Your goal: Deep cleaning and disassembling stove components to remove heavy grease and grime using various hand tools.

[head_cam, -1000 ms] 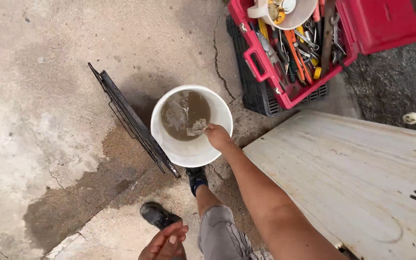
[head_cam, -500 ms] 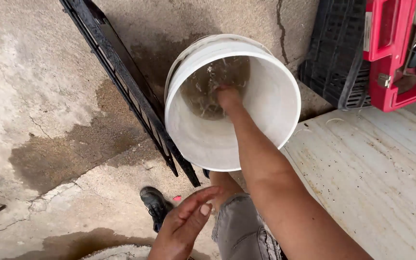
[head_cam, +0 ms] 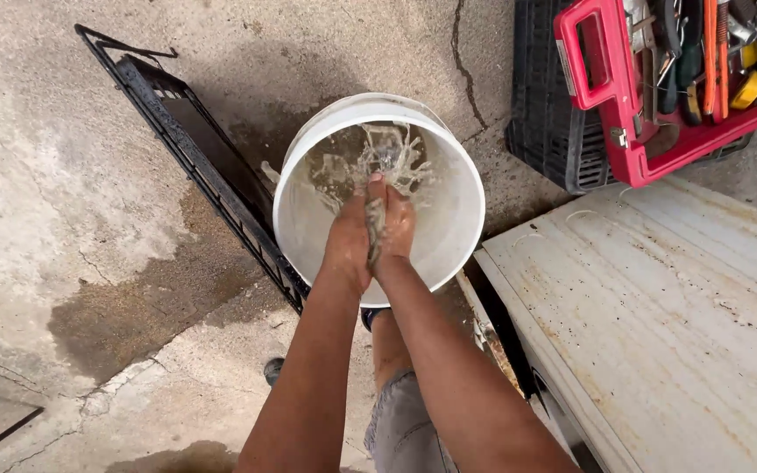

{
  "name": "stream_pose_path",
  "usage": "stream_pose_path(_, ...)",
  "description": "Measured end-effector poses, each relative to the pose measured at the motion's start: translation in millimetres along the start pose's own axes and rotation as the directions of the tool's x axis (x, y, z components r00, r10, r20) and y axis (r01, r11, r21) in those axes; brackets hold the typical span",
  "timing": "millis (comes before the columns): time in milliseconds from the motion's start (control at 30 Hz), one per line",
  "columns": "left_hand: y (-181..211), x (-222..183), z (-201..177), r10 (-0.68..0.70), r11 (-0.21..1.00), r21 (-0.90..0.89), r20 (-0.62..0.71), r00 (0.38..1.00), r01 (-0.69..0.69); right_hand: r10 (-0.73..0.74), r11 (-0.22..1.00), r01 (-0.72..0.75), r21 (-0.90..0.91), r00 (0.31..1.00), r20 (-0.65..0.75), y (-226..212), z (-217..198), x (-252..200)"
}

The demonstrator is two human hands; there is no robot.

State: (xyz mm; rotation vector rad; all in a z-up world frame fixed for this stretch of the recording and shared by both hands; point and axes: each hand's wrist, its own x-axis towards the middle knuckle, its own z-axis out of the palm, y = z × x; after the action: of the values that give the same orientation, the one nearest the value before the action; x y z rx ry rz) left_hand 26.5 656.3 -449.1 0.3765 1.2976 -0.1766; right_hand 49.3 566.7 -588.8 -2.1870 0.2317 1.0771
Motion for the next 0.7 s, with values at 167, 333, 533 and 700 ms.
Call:
stream_pose_path(167, -17, 24, -19, 0.013, 0.998, -0.069, -0.010, 1.000, -0.013, -0.486, 0.807, 0.439, -0.395, 0.874, -0.021, 31, 38, 106)
stream_pose_path(333, -5, -15, -31, 0.131, 0.991, 0.037, -0.032, 0.991, -0.130, -0.455, 0.398, 0.450, -0.800, 0.853, 0.254, 114, 69, 210)
stream_pose_path(533, -5, -4, -47, -0.042, 0.996, -0.083, -0.192, 0.981, 0.027, 0.095, 0.877, -0.009, -0.481, 0.983, 0.154, 94, 24, 134)
stream_pose_path(700, -39, 67, -59, -0.095, 0.986, 0.113, -0.220, 0.971, 0.122, -0.167, 0.984, 0.177, 0.012, 0.905, 0.390, 73, -58, -35)
